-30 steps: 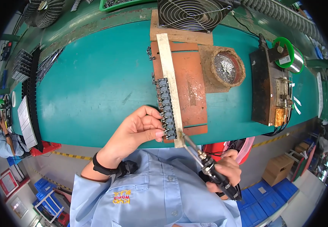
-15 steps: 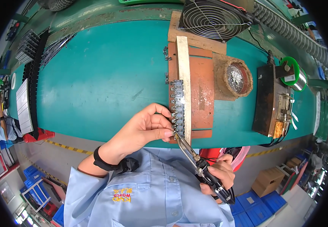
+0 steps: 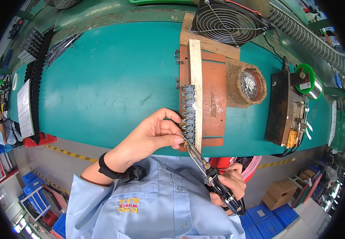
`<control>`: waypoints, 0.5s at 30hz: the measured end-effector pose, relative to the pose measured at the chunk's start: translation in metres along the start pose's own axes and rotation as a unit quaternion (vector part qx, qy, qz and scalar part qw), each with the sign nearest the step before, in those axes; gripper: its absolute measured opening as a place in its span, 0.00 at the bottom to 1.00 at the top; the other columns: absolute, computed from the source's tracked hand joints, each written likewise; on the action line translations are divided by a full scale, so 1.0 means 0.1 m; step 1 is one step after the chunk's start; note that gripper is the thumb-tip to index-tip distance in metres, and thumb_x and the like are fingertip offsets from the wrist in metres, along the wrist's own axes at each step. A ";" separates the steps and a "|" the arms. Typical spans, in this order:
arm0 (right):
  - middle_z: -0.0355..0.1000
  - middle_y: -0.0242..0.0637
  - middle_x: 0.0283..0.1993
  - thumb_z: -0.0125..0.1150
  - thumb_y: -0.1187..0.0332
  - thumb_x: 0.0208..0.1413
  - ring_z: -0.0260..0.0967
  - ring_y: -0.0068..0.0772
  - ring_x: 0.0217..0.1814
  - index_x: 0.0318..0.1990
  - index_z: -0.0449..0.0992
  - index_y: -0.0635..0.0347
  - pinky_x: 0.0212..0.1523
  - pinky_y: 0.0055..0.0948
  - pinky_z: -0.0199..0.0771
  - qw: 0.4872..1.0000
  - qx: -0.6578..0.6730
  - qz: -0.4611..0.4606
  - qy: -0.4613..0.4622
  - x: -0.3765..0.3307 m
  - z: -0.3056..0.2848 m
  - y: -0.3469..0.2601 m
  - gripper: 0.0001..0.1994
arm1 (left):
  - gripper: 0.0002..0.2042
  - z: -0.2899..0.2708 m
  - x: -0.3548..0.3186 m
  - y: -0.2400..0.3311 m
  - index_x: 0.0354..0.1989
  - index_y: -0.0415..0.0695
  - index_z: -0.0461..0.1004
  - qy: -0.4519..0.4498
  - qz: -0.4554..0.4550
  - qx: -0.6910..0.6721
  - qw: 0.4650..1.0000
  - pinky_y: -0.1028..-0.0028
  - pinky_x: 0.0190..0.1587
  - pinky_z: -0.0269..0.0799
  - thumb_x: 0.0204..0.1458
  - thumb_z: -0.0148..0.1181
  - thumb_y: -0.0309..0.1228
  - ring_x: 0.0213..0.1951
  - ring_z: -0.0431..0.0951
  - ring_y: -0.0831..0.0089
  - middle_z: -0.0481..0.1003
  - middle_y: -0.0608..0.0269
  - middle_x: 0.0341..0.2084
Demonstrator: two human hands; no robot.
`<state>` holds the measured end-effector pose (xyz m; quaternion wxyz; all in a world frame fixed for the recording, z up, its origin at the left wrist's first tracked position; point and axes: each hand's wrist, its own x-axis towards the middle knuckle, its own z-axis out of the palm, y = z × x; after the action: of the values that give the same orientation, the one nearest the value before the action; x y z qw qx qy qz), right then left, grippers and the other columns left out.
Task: Soldering small electronic components onto a long PCB strip at a factory workbench.
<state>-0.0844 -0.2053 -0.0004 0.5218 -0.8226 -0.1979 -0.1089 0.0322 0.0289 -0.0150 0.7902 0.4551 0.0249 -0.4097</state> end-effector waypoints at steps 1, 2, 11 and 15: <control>0.70 0.29 0.19 0.68 0.66 0.33 0.65 0.25 0.18 0.41 0.70 0.63 0.35 0.29 0.60 1.000 0.000 0.000 0.000 0.00 0.00 0.00 0.23 | 0.14 0.00 0.00 0.00 0.41 0.38 0.59 -0.001 0.000 0.002 1.000 0.79 0.36 0.69 0.48 0.55 0.18 0.31 0.72 0.78 0.72 0.61 0.28; 0.71 0.29 0.19 0.68 0.66 0.33 0.66 0.26 0.18 0.41 0.70 0.63 0.34 0.29 0.61 1.000 0.002 -0.001 0.000 0.00 0.00 0.00 0.23 | 0.14 0.00 0.00 0.00 0.41 0.38 0.59 -0.001 0.001 0.005 1.000 0.79 0.36 0.69 0.48 0.55 0.18 0.31 0.72 0.78 0.72 0.61 0.27; 0.69 0.35 0.18 0.62 0.59 0.39 0.64 0.29 0.16 0.37 0.69 0.65 0.29 0.33 0.61 1.000 0.009 -0.001 0.029 -0.04 0.02 -0.01 0.21 | 0.14 0.01 0.00 0.02 0.42 0.39 0.59 0.003 -0.002 0.007 1.000 0.78 0.36 0.69 0.48 0.55 0.19 0.30 0.72 0.77 0.72 0.61 0.27; 0.69 0.36 0.18 0.62 0.59 0.39 0.64 0.30 0.17 0.37 0.69 0.66 0.29 0.33 0.62 1.000 0.015 0.004 0.021 -0.01 0.02 -0.03 0.21 | 0.14 0.01 0.00 0.01 0.42 0.39 0.59 0.000 0.001 0.001 1.000 0.78 0.36 0.69 0.48 0.55 0.19 0.30 0.72 0.77 0.73 0.61 0.27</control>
<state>-0.0867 -0.2031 0.0006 0.5382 -0.8132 -0.1854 -0.1211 0.0322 0.0285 -0.0135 0.7898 0.4565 0.0241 -0.4089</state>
